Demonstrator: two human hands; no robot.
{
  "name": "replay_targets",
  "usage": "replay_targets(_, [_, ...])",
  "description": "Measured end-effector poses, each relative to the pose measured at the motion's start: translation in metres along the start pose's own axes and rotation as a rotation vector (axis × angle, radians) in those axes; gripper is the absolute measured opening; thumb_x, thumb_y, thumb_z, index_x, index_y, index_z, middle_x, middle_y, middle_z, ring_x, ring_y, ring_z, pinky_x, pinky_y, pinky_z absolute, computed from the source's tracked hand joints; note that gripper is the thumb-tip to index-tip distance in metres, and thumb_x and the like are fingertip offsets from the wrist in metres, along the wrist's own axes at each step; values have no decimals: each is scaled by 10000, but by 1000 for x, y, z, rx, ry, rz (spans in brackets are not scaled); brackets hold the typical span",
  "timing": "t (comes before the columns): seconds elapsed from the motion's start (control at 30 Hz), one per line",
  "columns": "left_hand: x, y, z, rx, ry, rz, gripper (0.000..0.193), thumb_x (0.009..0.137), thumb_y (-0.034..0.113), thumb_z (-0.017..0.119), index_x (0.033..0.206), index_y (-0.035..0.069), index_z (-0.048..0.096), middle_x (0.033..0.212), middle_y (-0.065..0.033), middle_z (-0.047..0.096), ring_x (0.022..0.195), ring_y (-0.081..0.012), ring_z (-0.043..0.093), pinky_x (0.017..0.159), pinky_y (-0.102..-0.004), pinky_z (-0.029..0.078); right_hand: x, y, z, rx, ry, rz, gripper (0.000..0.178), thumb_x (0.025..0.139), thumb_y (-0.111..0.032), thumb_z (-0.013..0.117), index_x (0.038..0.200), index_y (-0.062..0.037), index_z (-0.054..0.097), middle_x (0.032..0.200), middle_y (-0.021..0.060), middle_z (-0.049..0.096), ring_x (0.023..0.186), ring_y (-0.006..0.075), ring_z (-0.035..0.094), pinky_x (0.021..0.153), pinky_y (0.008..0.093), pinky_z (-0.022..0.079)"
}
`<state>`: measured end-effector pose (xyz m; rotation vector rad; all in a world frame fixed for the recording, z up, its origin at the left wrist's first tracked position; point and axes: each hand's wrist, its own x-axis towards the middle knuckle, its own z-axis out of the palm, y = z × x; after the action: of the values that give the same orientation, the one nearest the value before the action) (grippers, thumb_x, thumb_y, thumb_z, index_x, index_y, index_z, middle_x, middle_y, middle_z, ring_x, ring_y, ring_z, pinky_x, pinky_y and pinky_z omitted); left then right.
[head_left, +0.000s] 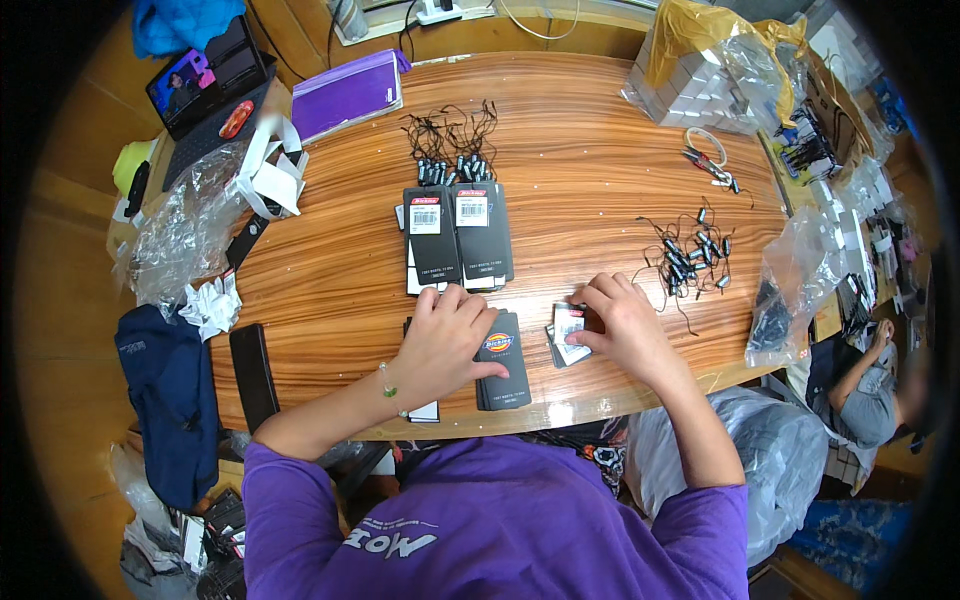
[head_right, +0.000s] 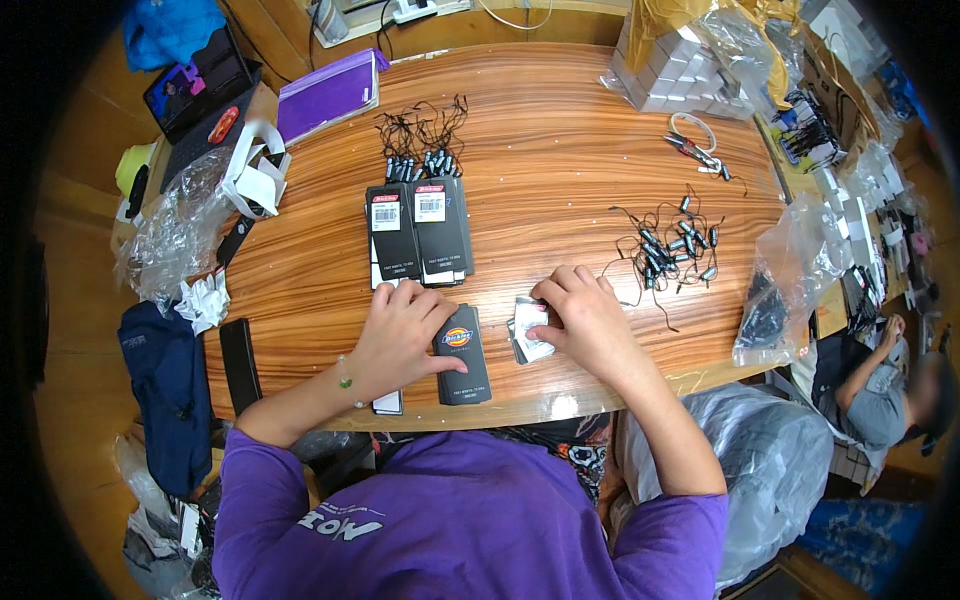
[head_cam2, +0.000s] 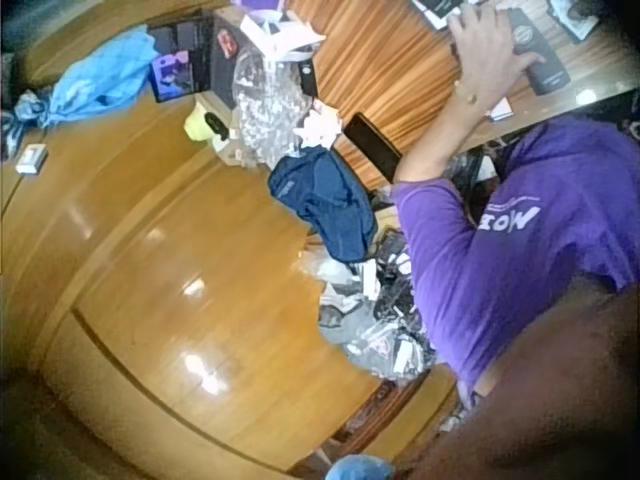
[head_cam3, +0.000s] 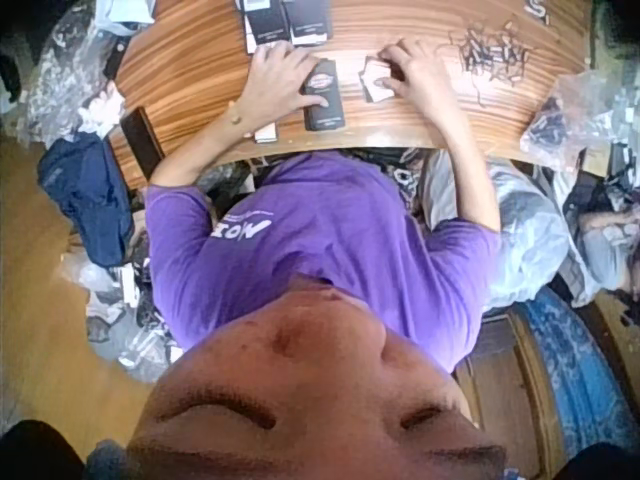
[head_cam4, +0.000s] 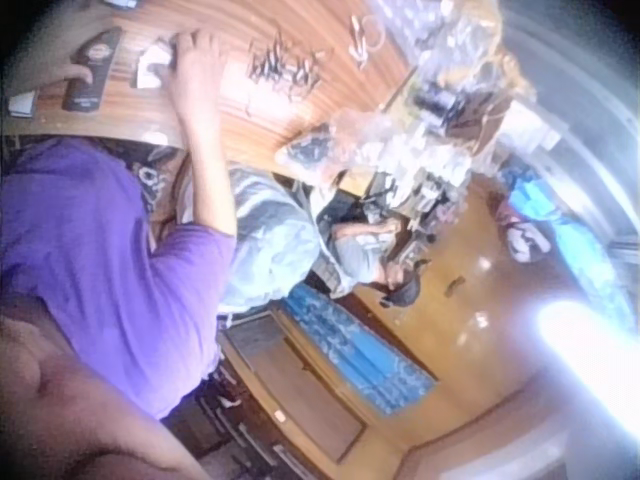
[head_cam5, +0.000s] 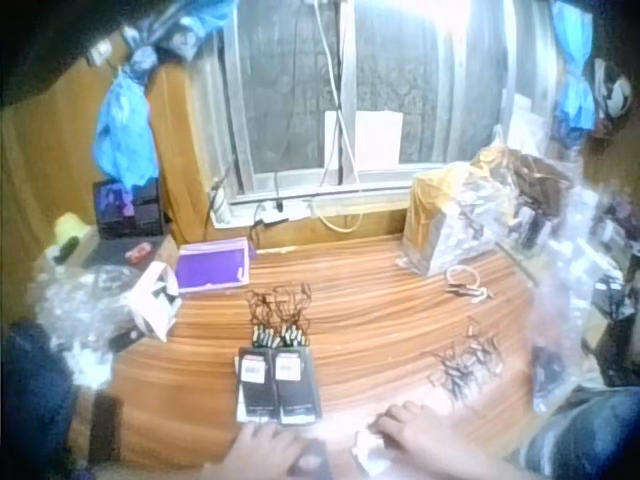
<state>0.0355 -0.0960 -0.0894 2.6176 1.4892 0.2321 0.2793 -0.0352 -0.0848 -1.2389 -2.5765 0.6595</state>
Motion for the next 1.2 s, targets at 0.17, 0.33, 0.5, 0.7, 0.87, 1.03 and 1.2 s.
replay_targets(0.17, [-4,-1,0,-91,80,-22,609,592,482,701,1013,61,572,972,-54,522,949,-232,439,821,-373,329,0,1,9,325,20,49,274,679,-94,711,900,-43,557,790,64,548,707,169,529,617,281,432])
replay_targets(0.33, [-13,5,-4,-817,67,-228,381,712,169,706,1028,17,558,1016,-81,497,854,-172,521,803,-308,452,-1,11,17,818,-160,256,200,750,-15,660,914,-20,545,680,-35,536,597,25,458,532,188,375])
replay_targets(0.5, [-15,-1,6,-1582,53,-456,296,797,-37,589,1090,-50,545,1099,-104,552,907,-120,562,823,-235,464,-7,-8,8,1110,-106,195,262,762,-9,651,990,-21,522,661,-56,498,598,22,448,529,183,368])
replay_targets(0.7, [-6,20,-16,-1562,149,-370,348,797,-77,573,1134,-34,502,1057,-103,584,956,-143,568,809,-241,476,-7,-67,12,731,206,102,294,789,-107,634,1050,-66,504,590,51,498,498,135,497,471,270,407])
replay_targets(0.87, [9,5,-39,-1343,275,-349,307,790,-68,586,1089,-26,530,1019,-93,591,914,-134,582,776,-225,483,-15,-39,-3,776,309,138,424,814,-259,623,1168,-73,481,648,61,561,552,152,529,521,292,434])
replay_targets(1.03, [44,-31,-110,-1199,897,-40,388,809,-53,549,1181,-3,450,1062,-109,561,937,-135,560,801,-239,467,-51,55,-37,99,606,487,75,778,-56,575,845,-25,587,737,128,596,645,249,575,593,331,450])
replay_targets(1.2, [41,-38,-157,-1272,1007,283,421,841,-59,481,1234,5,345,1075,-138,556,974,-161,559,833,-273,478,-53,76,-10,35,537,546,175,700,-98,641,857,-30,605,747,129,564,751,279,561,674,374,449])
